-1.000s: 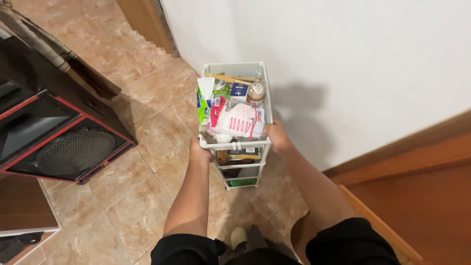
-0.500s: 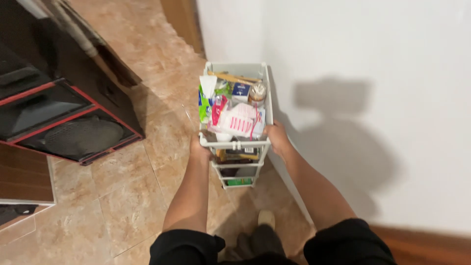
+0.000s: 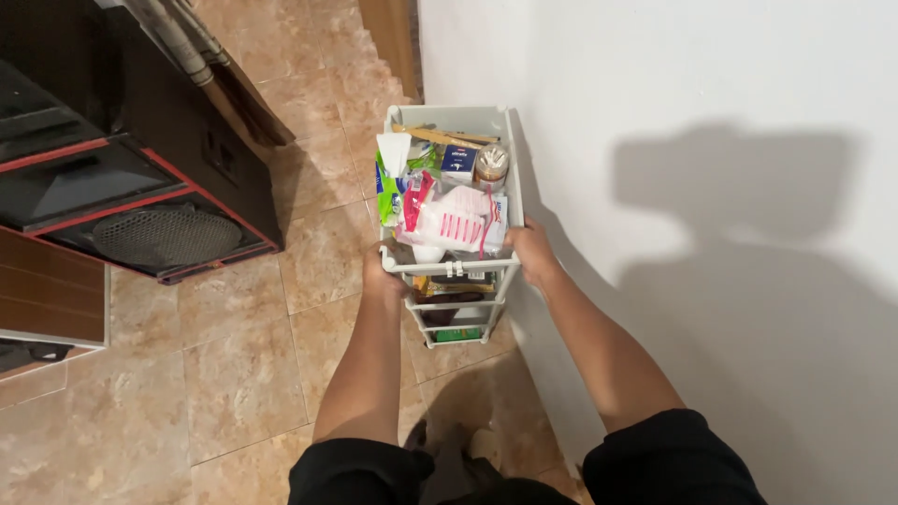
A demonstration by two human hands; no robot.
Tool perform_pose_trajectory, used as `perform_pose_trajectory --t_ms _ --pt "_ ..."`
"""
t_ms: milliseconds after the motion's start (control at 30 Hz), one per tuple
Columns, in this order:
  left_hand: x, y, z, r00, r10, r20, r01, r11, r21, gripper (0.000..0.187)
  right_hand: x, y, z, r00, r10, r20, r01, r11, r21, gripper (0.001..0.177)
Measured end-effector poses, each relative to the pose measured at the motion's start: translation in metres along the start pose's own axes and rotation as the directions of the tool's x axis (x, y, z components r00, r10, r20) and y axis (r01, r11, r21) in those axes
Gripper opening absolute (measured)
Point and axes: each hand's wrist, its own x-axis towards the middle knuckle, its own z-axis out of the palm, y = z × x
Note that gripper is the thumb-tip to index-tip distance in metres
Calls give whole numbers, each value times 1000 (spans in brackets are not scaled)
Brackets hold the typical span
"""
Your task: The person moves two different rolling storage carts and a small wooden bench to different positions in the room.
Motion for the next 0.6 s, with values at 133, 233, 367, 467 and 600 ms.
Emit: perform_pose_trajectory --t_ms 133,233,367,467,600 --pt "-33 18 78 971 49 -234 -30 996 86 12 27 -15 3 998 -13 57 11 999 30 46" --pt "-59 36 138 903 -11 -430 74 989 129 13 47 -25 10 998 49 45 -52 996 70 46" --pt "4 40 106 934 13 -358 31 993 117 13 84 -25 11 998 58 25 -59 998 15 45" --pt "94 47 62 990 47 -130 -57 996 -71 14 132 -29 13 999 39 7 -39 999 -23 42" --pt "113 71 95 993 79 90 -60 978 -201 22 182 -24 18 998 60 22 -61 998 29 40"
